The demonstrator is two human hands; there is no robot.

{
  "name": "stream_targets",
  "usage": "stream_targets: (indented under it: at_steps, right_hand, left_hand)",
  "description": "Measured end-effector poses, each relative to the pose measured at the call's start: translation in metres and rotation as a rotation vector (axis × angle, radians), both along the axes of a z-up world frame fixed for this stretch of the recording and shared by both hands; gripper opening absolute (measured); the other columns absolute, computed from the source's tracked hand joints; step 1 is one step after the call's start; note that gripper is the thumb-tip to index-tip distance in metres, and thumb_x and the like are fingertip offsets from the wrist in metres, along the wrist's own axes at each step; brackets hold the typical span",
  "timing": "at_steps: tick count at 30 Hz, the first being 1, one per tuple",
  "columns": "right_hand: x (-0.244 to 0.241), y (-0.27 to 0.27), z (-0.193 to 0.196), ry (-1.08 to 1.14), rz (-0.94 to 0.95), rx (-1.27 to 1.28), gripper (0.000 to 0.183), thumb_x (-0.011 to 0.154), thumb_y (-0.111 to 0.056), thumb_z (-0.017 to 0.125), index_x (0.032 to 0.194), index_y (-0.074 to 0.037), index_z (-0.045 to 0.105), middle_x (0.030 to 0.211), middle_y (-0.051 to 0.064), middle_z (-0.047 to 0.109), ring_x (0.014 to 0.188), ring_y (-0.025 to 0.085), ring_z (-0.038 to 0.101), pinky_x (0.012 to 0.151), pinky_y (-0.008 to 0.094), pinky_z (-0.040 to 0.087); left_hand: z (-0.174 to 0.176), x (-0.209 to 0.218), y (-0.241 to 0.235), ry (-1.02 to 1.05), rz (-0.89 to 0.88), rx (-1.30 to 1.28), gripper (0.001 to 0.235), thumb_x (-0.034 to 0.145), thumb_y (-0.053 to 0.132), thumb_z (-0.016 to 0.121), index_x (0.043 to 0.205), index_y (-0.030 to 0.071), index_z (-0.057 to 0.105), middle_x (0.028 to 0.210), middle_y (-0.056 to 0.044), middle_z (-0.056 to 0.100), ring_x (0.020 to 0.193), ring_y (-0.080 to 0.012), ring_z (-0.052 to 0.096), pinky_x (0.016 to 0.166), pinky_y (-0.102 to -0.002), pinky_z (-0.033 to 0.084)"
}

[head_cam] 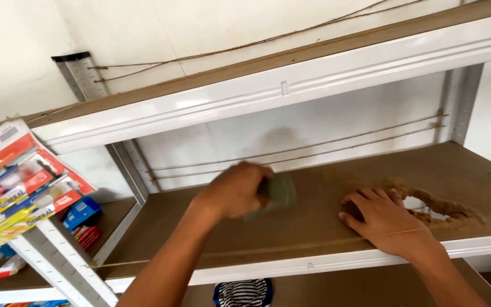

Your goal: Scrubbing a dirty or damaged spot on a metal storage shelf with a cleaning block.

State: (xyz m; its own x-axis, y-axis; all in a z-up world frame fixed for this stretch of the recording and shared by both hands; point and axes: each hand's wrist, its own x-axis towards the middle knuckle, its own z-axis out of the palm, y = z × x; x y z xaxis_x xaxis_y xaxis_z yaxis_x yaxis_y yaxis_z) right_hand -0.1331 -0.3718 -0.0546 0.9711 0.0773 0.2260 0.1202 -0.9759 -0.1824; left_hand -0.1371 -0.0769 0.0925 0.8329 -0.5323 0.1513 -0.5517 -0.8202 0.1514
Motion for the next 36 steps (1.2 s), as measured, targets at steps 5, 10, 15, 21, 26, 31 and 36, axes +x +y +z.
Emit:
stream_targets:
  at_steps: [5, 10, 15, 21, 26, 31, 36]
  right_hand:
    - [0.003, -0.004, -0.004, -0.034, 0.042, 0.048, 0.043, 0.094, -0.055, 0.054, 0.123, -0.025, 0.063, 0.130, -0.008, 0.061, 0.122, 0.021, 0.057, 0.111, 0.044, 0.041]
    - [0.001, -0.002, 0.001, -0.014, 0.032, 0.072, 0.041, 0.094, -0.055, 0.053, 0.121, -0.027, 0.065, 0.127, -0.008, 0.064, 0.122, 0.018, 0.058, 0.113, 0.042, 0.039]
    - [0.003, -0.003, -0.001, -0.043, 0.043, 0.095, 0.038, 0.093, -0.053, 0.056, 0.118, -0.026, 0.067, 0.125, -0.008, 0.066, 0.118, 0.018, 0.059, 0.114, 0.041, 0.038]
    - [0.004, -0.003, -0.003, -0.056, 0.047, 0.119, 0.038, 0.093, -0.052, 0.057, 0.120, -0.027, 0.066, 0.126, -0.009, 0.064, 0.117, 0.020, 0.058, 0.108, 0.040, 0.042]
    - [0.004, -0.003, -0.002, -0.056, 0.046, 0.087, 0.039, 0.093, -0.053, 0.057, 0.118, -0.025, 0.066, 0.124, -0.009, 0.065, 0.116, 0.019, 0.060, 0.116, 0.045, 0.033]
    - [0.007, -0.006, -0.007, -0.091, 0.066, 0.087, 0.040, 0.092, -0.053, 0.058, 0.118, -0.024, 0.067, 0.125, -0.007, 0.065, 0.118, 0.020, 0.059, 0.117, 0.044, 0.033]
    - [0.006, -0.006, -0.004, -0.050, 0.064, 0.112, 0.041, 0.093, -0.053, 0.058, 0.120, -0.023, 0.066, 0.125, -0.005, 0.066, 0.117, 0.022, 0.059, 0.115, 0.041, 0.038]
  left_hand:
    - [-0.059, 0.115, -0.025, -0.453, 0.044, 0.185, 0.027, 0.079, 0.003, 0.071, 0.106, 0.007, 0.070, 0.104, -0.012, 0.072, 0.093, -0.0333, 0.069, 0.083, -0.044, 0.056]
    - [-0.093, 0.172, -0.044, -0.507, 0.127, 0.262, 0.018, 0.089, 0.000, 0.063, 0.103, 0.007, 0.072, 0.110, -0.011, 0.072, 0.097, -0.0304, 0.070, 0.086, -0.042, 0.058]
    - [-0.113, 0.195, -0.048, -0.398, 0.176, 0.274, 0.041, 0.077, 0.020, 0.083, 0.112, 0.006, 0.068, 0.106, -0.015, 0.073, 0.090, -0.0307, 0.072, 0.080, -0.042, 0.061]
    - [-0.092, 0.153, -0.044, -0.150, 0.126, 0.180, 0.022, 0.080, 0.008, 0.073, 0.101, 0.009, 0.075, 0.108, -0.012, 0.074, 0.095, -0.0319, 0.072, 0.086, -0.042, 0.059]
    - [-0.079, 0.105, -0.033, -0.081, -0.010, 0.129, 0.023, 0.076, 0.007, 0.069, 0.098, 0.006, 0.074, 0.103, -0.014, 0.076, 0.089, -0.0351, 0.071, 0.081, -0.043, 0.058]
    - [-0.074, 0.059, -0.023, 0.001, -0.129, 0.017, 0.032, 0.072, 0.005, 0.059, 0.100, 0.001, 0.074, 0.106, -0.014, 0.077, 0.091, -0.0368, 0.070, 0.082, -0.043, 0.056]
    - [-0.062, 0.006, -0.014, 0.078, -0.198, -0.039, 0.033, 0.073, 0.007, 0.064, 0.104, 0.002, 0.074, 0.097, -0.013, 0.078, 0.078, -0.0334, 0.071, 0.073, -0.041, 0.055]
